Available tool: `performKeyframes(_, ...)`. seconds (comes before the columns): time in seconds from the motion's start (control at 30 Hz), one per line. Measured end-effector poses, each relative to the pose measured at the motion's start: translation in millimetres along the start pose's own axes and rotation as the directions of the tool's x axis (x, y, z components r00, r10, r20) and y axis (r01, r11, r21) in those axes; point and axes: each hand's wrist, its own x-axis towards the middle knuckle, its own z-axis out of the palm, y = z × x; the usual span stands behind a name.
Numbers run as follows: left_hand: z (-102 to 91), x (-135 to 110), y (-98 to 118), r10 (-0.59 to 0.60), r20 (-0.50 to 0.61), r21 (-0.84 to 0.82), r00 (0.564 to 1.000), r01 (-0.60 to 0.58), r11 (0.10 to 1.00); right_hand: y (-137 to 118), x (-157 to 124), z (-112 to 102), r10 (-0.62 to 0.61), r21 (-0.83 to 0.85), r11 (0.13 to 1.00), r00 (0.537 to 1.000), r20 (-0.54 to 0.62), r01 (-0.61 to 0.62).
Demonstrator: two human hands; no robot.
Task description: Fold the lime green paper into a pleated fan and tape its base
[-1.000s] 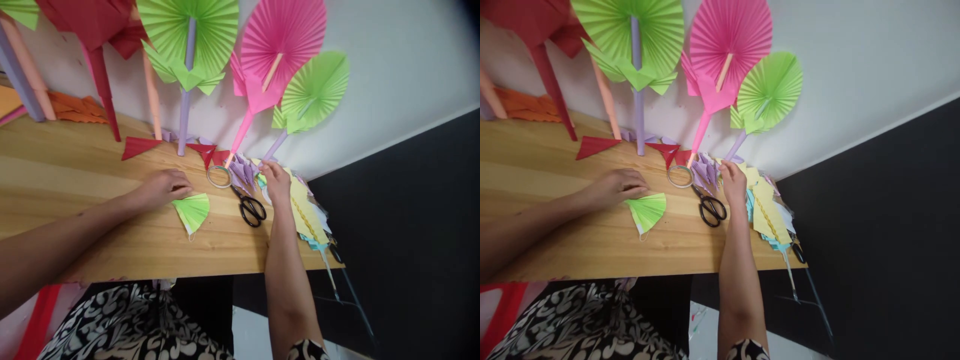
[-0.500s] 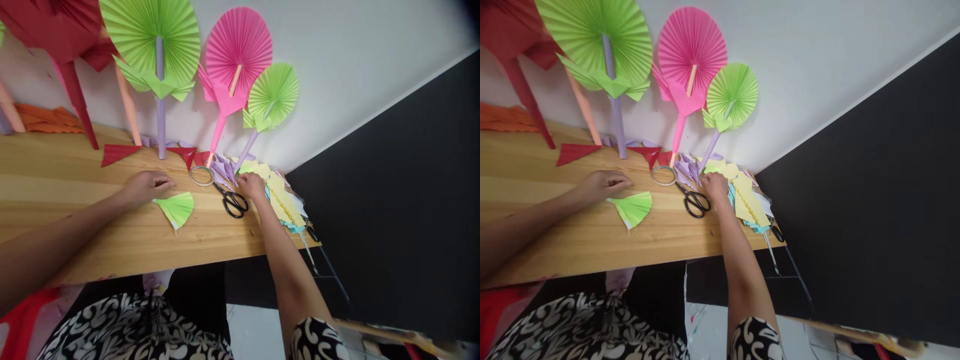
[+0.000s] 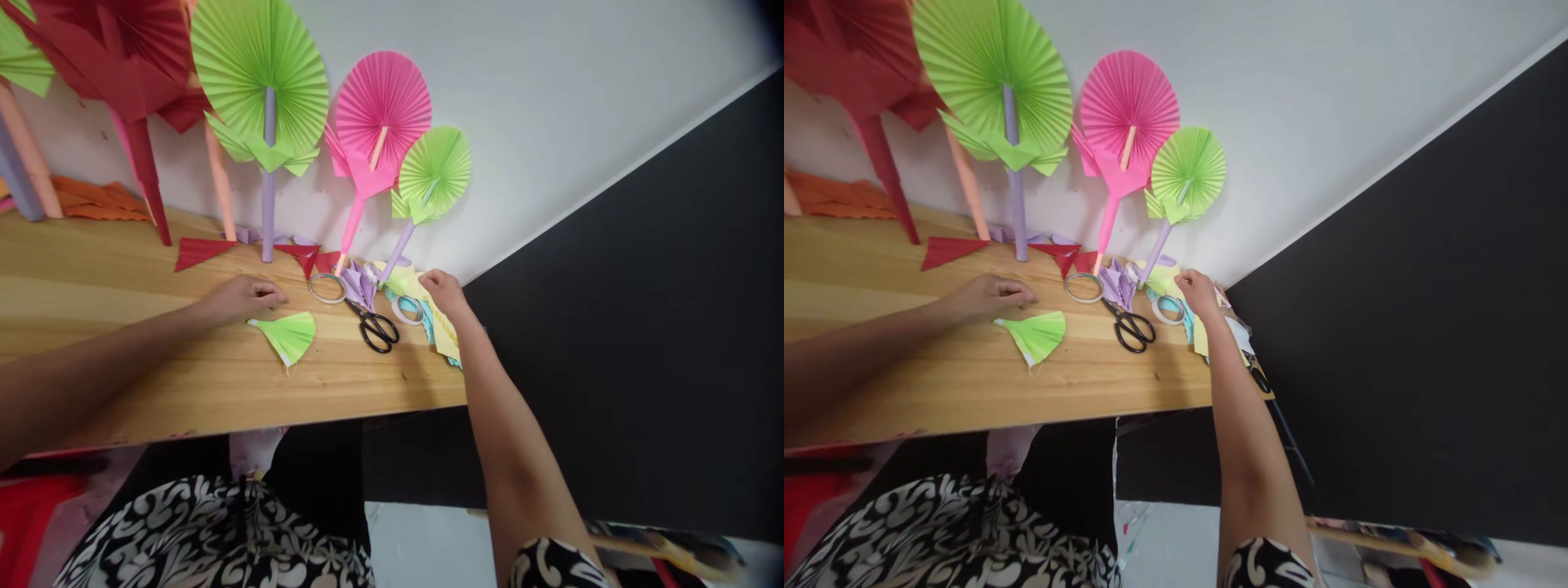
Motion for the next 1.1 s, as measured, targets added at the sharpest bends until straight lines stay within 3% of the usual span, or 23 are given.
performKeyframes(0.2, -24.5, -8.9, 0.6, 0.077, 0.138, 0.068, 0.987, -0.087, 0.994, 9.0, -9.3, -23.2, 0.014, 0.132, 0.991, 0.997, -0.074, -0.004)
performKeyframes(0.33, -32.1, -22.0, -4.3, 0.218, 0.218, 0.152, 0.951, -0.254, 0.955, 8.1, -22.6, -23.6, -0.019, -0.050, 0.999, 0.999, -0.048, 0.016)
performKeyframes(0.47, -28.5, -35.0, -4.1, 0.366, 0.237, 0.312, 0.900, -0.427, 0.849, 2.0, -35.6, -7.2, -0.095, -0.136, 0.986, 0.994, 0.053, 0.101)
performKeyframes(0.6, -19.8, -40.9, -0.2, 0.350, 0.184, 0.432, 0.919, -0.395, 0.810, 2.2, -37.8, 2.9, -0.086, -0.172, 0.980, 0.992, 0.089, 0.100)
performKeyframes(0.8, -19.2, -43.0, 7.5, 0.296, 0.067, 0.370, 0.953, -0.299, 0.880, 27.2, -27.9, 8.3, 0.051, -0.307, 0.951, 0.996, 0.071, -0.027)
performKeyframes(1.1, -9.7, -47.1, 7.5, 0.302, 0.134, 0.358, 0.944, -0.330, 0.873, 35.5, -16.1, 53.9, 0.142, -0.437, 0.892, 0.989, 0.032, -0.114)
